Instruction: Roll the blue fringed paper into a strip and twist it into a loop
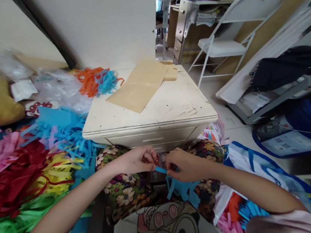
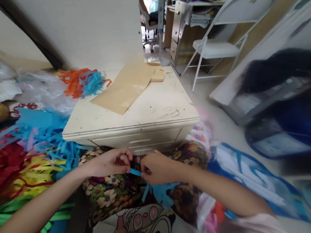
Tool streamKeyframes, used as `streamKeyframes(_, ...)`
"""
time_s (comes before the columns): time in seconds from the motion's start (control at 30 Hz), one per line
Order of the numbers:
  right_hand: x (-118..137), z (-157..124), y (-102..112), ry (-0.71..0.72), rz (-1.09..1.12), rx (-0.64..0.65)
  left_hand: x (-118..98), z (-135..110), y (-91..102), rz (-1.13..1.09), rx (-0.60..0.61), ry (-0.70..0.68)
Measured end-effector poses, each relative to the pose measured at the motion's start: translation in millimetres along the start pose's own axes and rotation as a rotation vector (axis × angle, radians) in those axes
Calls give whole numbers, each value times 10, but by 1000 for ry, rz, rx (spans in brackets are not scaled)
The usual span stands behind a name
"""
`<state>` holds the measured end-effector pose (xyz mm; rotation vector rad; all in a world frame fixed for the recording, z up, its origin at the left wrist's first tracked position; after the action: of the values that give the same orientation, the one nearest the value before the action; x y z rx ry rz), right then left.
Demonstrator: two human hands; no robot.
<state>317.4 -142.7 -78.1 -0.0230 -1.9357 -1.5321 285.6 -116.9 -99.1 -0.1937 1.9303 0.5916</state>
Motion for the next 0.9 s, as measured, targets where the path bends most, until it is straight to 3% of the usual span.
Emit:
streamKeyframes(0.17, -37, 45, -37, 12, -33, -38, -265, -145, 120, 344, -183, -160)
streamKeyframes(0.27, -28, 49, -54, 35, 21, 26, -326, -236, 78, 473, -195, -190)
streamKeyframes(0.43, 92, 128, 61, 74, 120, -13, -278, -279, 95, 509, -185, -134)
streamKeyframes(0.57, 244, 250, 8, 135, 194, -70, -318, -258, 166, 503, -205, -135)
streamKeyframes(0.7, 186, 365, 0, 98, 321, -168, -340, -285, 298, 512, -191, -150)
streamKeyframes(0.77, 114, 382, 24, 75, 363, -204, -330, -323, 595, 518, -243, -144)
streamKeyframes(0.8, 67, 376, 40, 55, 380, -220, -328, -349, 859, 519, -327, -138)
streamKeyframes(0.83, 20, 362, 53, 33, 400, -230, -332, -391, 1204, 506, -460, -139)
streamKeyframes(0.9, -54, 313, 51, -2, 456, -220, -331, -598, 2064, 453, -889, -153)
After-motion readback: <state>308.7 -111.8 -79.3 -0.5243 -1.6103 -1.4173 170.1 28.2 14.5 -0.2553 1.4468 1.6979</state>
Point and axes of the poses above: each hand's wrist, its own z-axis towards the middle knuckle, its own y-axis out of the back of the hand, x = y × z, the point moved 10 cm from there along z, towards the middle knuckle, and after that the axes turned 7 degrees about -x, right-handed, at the moved point
